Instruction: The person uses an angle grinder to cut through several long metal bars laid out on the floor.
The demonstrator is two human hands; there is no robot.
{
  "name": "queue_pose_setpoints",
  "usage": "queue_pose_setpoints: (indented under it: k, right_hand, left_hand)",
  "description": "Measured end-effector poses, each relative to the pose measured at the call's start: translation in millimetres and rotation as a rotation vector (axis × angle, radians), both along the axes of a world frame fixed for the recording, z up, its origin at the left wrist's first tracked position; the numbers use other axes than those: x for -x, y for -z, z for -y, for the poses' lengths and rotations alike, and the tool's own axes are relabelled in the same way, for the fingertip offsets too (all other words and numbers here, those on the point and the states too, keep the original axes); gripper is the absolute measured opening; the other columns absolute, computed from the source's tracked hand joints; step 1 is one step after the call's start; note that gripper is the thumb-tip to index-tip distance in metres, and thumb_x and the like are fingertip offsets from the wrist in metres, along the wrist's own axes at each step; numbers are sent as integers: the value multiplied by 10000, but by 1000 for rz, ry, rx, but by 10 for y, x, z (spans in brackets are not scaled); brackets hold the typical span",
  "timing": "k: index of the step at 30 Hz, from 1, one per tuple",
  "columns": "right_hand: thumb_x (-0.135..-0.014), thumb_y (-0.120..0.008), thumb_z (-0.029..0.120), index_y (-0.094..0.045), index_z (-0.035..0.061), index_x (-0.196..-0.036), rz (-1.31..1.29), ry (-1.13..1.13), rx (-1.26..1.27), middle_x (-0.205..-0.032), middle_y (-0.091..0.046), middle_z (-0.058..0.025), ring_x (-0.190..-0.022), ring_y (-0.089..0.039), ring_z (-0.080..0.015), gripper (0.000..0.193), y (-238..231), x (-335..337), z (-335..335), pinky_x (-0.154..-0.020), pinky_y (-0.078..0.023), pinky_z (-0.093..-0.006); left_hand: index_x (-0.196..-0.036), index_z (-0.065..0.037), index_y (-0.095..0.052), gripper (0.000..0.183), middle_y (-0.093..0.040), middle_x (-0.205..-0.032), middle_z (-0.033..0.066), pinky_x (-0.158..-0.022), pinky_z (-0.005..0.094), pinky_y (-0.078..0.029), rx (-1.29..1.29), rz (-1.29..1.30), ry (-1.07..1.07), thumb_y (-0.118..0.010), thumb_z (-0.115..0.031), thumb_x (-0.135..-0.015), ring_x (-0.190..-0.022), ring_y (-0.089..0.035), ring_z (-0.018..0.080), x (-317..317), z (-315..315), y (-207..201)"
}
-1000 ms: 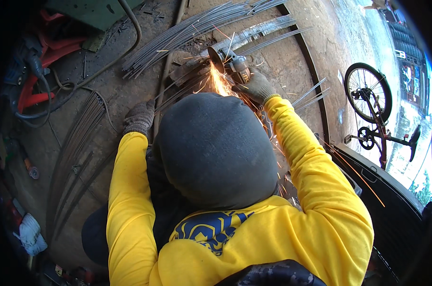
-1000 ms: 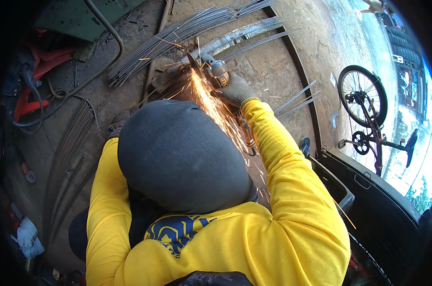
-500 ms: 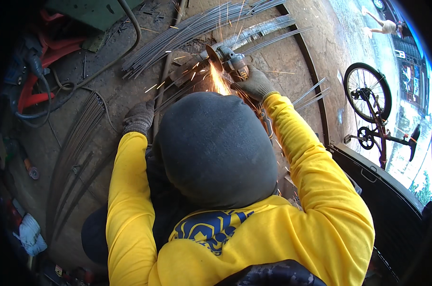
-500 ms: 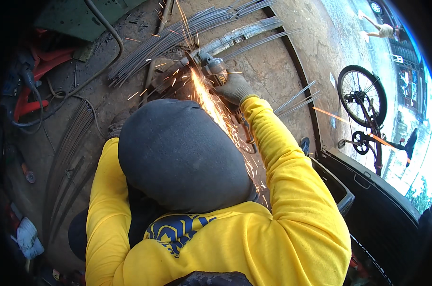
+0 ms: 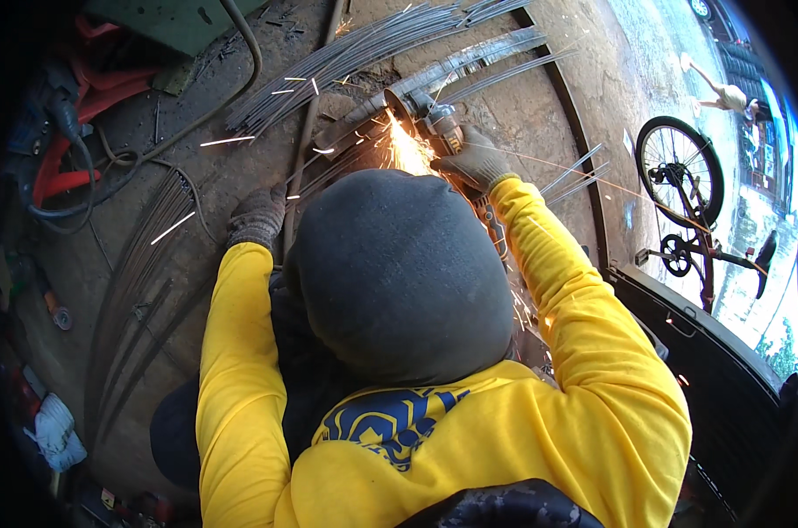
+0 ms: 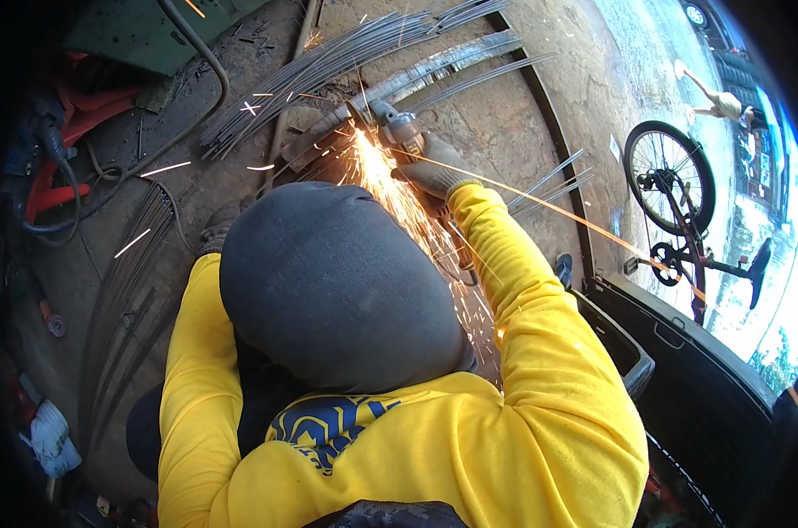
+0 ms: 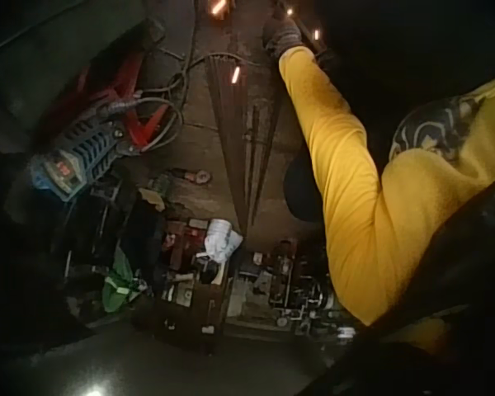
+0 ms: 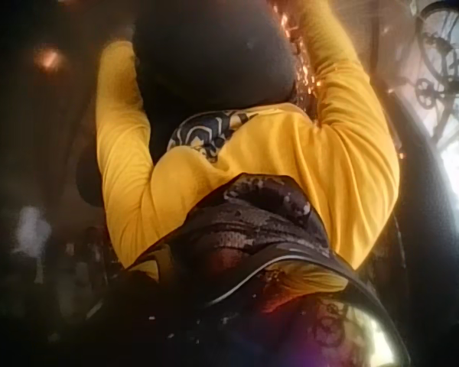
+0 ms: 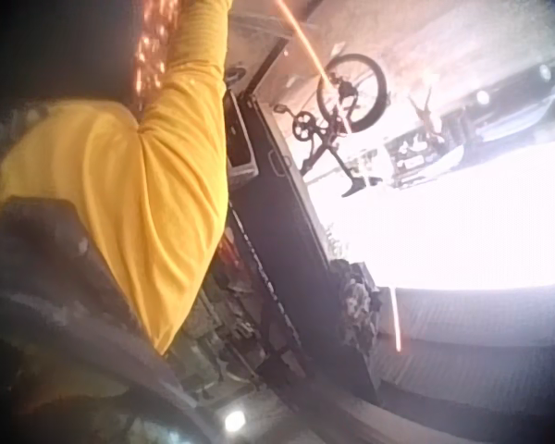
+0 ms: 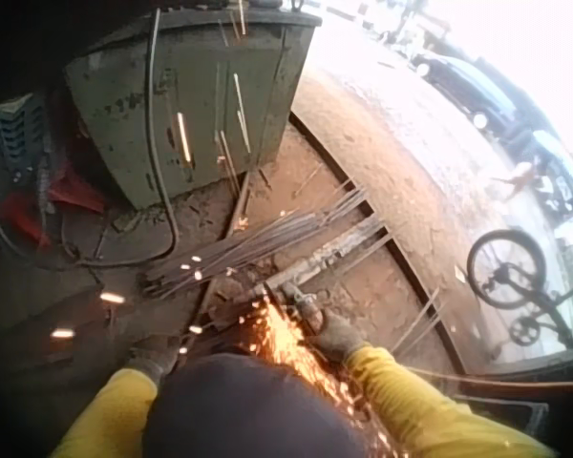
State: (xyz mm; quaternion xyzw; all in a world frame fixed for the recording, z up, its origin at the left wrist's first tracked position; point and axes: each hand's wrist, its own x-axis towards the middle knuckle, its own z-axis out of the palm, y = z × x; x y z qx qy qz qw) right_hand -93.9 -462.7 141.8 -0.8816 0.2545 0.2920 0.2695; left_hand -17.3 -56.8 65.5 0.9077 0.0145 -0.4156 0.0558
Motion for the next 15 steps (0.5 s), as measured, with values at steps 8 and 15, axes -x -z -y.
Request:
queue_pose_setpoints:
  k: [8,15]
  right_hand:
    - [-691,-867,459,-532,9,-1442,-8,21,11,-1285,-683,-295,-1189,-679,-418,938,-131,-72,-131,-1035,-535,-444]
    - [-684,-868,479,-548,-7,-1419,-49,-5,-43,-1271,-678,-317,-1190,-677,-425,938,-285,-172,-109,-1034,-531,-452]
  left_hand:
    - [-1394,-91,-634,729,-598,-1457,228,-1139,536,-436,33,-9,-11,-313,-651,-1056,-1351,-563,434,20,-79,94]
    - [-1396,-85,-631,725,-595,-1458,232,-1140,542,-432,14,-68,-7,-316,-643,-1059,-1350,-560,443,-34,30,-62]
